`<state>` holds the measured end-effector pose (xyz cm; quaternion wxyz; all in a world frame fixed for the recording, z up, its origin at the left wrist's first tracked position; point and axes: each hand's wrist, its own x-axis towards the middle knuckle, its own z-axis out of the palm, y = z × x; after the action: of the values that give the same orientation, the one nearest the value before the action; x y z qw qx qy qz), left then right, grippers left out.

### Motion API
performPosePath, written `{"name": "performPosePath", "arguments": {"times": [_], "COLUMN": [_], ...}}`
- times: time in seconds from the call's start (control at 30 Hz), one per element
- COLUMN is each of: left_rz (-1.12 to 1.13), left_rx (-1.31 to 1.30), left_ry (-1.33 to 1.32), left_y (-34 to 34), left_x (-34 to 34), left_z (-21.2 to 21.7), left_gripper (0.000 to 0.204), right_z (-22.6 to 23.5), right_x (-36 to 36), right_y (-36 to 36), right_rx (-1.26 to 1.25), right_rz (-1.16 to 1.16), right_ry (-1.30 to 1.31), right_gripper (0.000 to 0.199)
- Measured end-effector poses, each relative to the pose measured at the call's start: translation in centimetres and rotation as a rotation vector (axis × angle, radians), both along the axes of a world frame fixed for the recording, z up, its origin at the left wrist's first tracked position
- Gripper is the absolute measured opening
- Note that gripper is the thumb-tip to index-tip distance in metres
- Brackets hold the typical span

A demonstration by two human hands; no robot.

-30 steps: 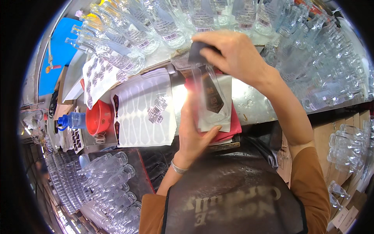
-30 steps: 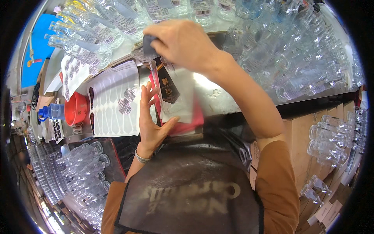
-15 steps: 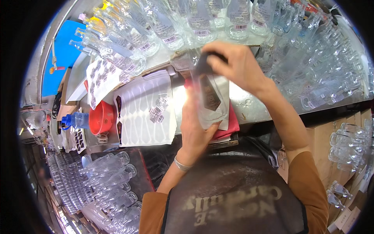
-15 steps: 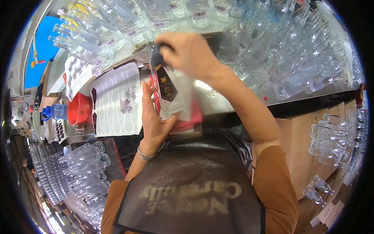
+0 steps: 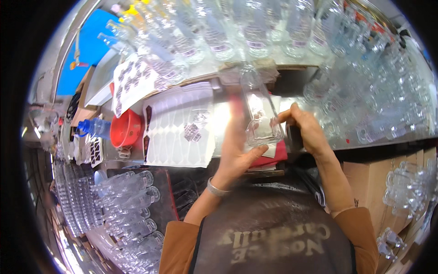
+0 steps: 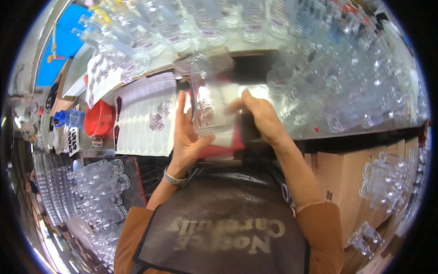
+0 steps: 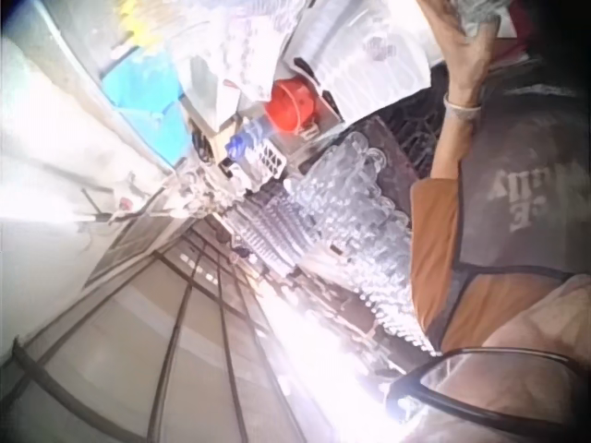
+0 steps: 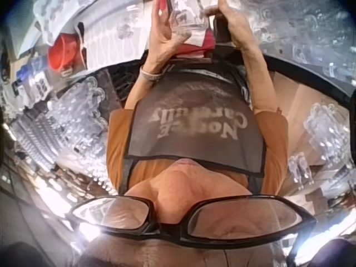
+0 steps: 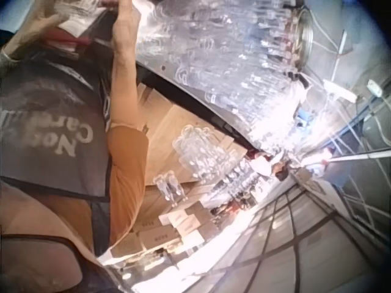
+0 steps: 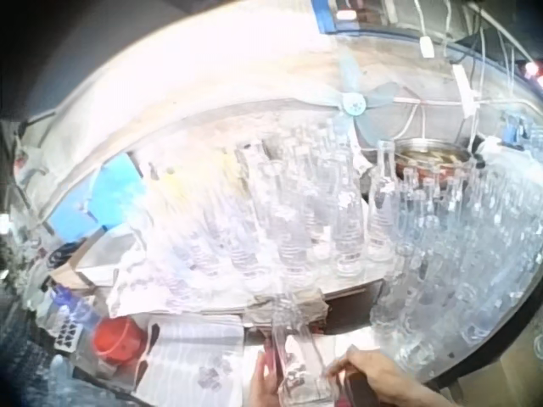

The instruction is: The person repeatedly picks clear plastic bottles, applies a printed label to each bottle, smooths the label with a small black tool, and places the labeled bottles into a cardboard box. The process is repeated continuously throughout the clip.

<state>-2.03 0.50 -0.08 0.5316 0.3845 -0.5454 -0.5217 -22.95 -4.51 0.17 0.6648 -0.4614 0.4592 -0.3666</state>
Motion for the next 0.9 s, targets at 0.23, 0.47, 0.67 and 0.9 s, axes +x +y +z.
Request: {"name": "performPosePath", "arguments": {"times": [0.23, 0.47, 0.67, 0.9], "left_rz": [0.174, 0.367, 0.736, 0.748], "left_rx": [-0.275, -0.371, -0.384, -0.157], "left_ry": [-0.702, -0.902, -1.411, -1.565], "left_y": [1.0, -2.8, -11.1, -13.6], "left_x": [1.8, 10.1, 22.2, 24.4], "left_z": [-2.7, -0.8, -0.2, -0.7], "left_gripper": [0.094, 0.086, 0.079, 0.081], "right_z": [3.2, 1.5, 0.9, 0.5], "right_x": [1.5, 0.3, -0.1, 0.5], "right_y": [2.6, 2.8, 1.9, 1.6], "right_rx": [-0.477, -0.439, -0.465, -0.456], "right_rz": [0.119, 0.018, -0.019, -0.085], "right_ry": [0.513, 0.595, 0.636, 0.618], "right_gripper": [0.032, 0.028, 0.026, 0.025]}}
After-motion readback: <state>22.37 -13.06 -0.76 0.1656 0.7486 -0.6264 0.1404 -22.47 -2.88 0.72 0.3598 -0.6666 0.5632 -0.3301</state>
